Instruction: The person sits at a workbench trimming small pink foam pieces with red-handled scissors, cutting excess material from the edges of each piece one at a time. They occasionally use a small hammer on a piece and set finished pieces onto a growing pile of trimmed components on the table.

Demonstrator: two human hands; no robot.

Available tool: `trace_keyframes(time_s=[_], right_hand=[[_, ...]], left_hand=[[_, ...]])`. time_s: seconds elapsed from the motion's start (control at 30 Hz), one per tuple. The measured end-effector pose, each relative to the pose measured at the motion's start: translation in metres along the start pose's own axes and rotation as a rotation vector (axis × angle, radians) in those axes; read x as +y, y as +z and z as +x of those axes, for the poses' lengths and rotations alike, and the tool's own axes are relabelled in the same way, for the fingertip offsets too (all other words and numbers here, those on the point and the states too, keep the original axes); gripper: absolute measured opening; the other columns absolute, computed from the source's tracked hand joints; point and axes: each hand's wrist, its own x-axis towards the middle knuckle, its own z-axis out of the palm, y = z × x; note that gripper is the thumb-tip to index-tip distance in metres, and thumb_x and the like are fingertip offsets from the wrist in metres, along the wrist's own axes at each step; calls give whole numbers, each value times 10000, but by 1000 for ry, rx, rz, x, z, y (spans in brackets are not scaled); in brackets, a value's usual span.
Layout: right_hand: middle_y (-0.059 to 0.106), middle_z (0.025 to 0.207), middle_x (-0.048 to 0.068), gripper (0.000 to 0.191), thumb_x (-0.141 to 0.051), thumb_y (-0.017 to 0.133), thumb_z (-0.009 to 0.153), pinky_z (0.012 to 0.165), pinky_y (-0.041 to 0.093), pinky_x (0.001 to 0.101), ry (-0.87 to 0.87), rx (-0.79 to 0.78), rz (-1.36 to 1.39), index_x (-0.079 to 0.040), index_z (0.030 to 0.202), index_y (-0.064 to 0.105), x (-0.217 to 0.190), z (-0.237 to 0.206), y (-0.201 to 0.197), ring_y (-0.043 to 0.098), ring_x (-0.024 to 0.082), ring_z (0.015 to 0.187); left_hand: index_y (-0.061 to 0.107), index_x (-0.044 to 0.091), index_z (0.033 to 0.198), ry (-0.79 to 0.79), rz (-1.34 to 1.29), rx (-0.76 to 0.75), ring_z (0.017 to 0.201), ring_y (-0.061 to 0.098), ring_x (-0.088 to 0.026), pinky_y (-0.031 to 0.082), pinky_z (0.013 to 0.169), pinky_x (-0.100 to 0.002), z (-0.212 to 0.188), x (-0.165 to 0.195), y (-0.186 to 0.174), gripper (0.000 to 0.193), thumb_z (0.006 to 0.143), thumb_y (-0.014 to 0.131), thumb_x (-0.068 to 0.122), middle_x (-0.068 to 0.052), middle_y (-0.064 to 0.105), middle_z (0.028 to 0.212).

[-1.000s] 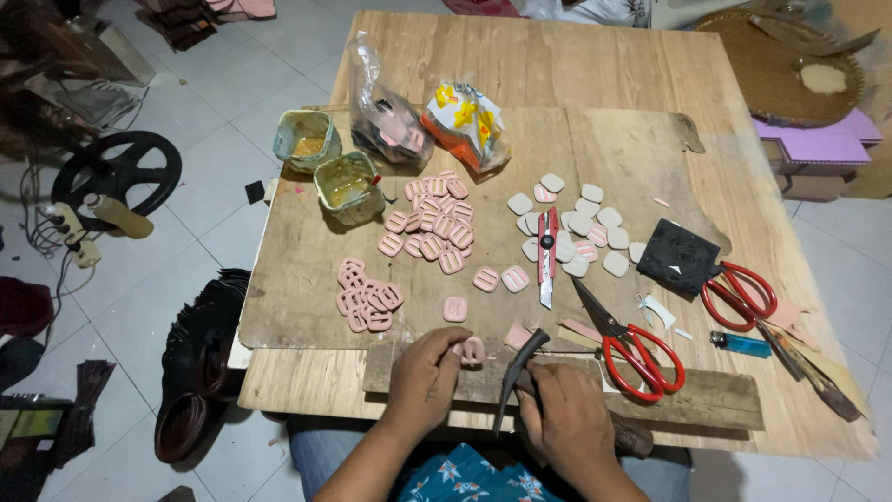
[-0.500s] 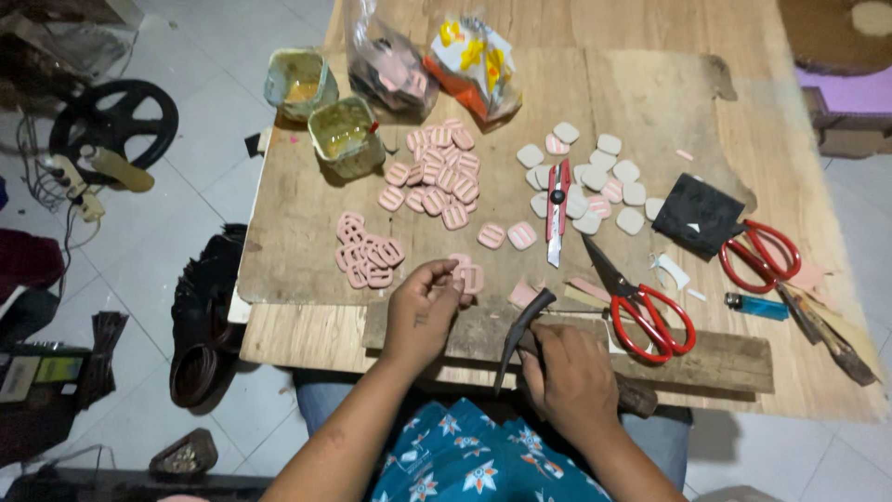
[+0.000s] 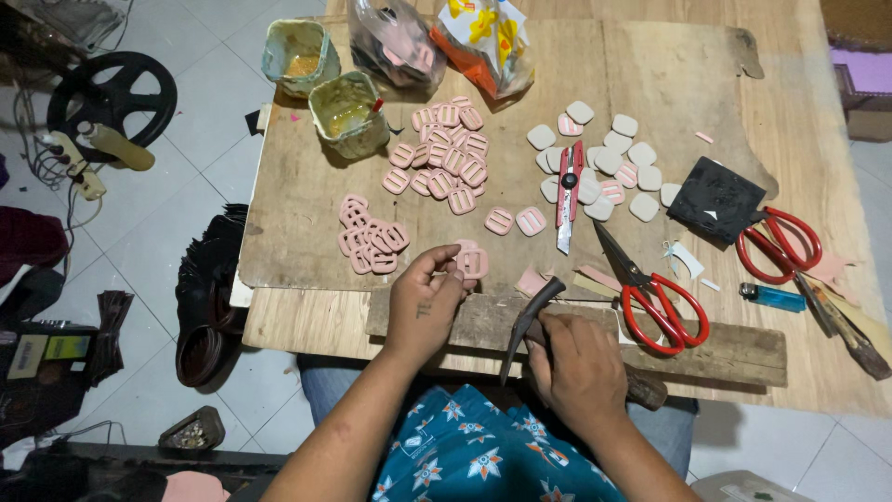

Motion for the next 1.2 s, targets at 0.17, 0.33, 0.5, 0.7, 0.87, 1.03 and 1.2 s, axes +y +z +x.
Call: trace_keyframes(time_s=[0.17, 0.33, 0.5, 0.7, 0.87, 1.03, 1.2], right_hand=[[633, 976, 117, 385, -187, 751, 791, 767, 478, 426, -1, -3, 9, -45, 1133, 647, 1, -1, 0, 620, 311, 879], [631, 972, 117, 389, -192, 752, 788, 762, 475, 430, 4, -13, 0, -48, 1136, 652, 1, -1, 1, 616, 311, 876], [635, 979, 116, 390, -197, 755, 778, 758, 469, 432, -4, -15, -22, -55, 1126, 651, 2, -2, 0, 619, 310, 886], [631, 987, 119, 390, -193, 749, 780, 781, 472, 431, -10, -5, -20, -52, 1129, 647, 0, -1, 0, 617, 311, 907], [630, 977, 122, 390, -193, 752, 776, 765, 470, 422, 2, -18, -22, -49, 1123, 651, -1, -1, -1, 619, 306, 895], [627, 969, 119, 385, -188, 749, 778, 770, 469, 424, -1, -12, -16, -48, 1123, 650, -1, 0, -1, 615, 310, 892], [627, 972, 120, 391, -186, 744, 774, 781, 472, 425, -11, 10, -16, -47, 1127, 649, -1, -1, 1, 615, 312, 895]], left_hand=[[570, -46, 1325, 4, -34, 5, 918, 734, -161, 575, 783, -254, 0, -2, 0, 363, 970, 573, 32, -92, 647, 1065], [553, -36, 1318, -13, -87, 10, 914, 732, -153, 579, 778, -256, 1, -2, 0, 364, 960, 568, 21, -66, 621, 1061], [641, -23, 1236, 188, 232, 202, 837, 702, -109, 565, 744, -246, 8, 9, -32, 322, 925, 595, 44, -42, 691, 974], [710, -13, 1159, 273, 602, 424, 697, 584, -118, 510, 667, -268, 18, 19, -81, 256, 930, 651, 86, -76, 668, 822], [696, 1, 1168, 248, 640, 416, 727, 600, -179, 516, 691, -312, 23, 21, -82, 257, 930, 640, 81, -115, 666, 858], [678, 5, 1149, 416, 853, 422, 843, 665, -286, 538, 777, -388, 21, 29, -63, 256, 903, 638, 61, -178, 655, 1099], [701, 41, 1122, 460, 935, 119, 987, 655, -373, 526, 882, -451, 26, 27, -29, 260, 870, 657, 87, -161, 671, 1076]])
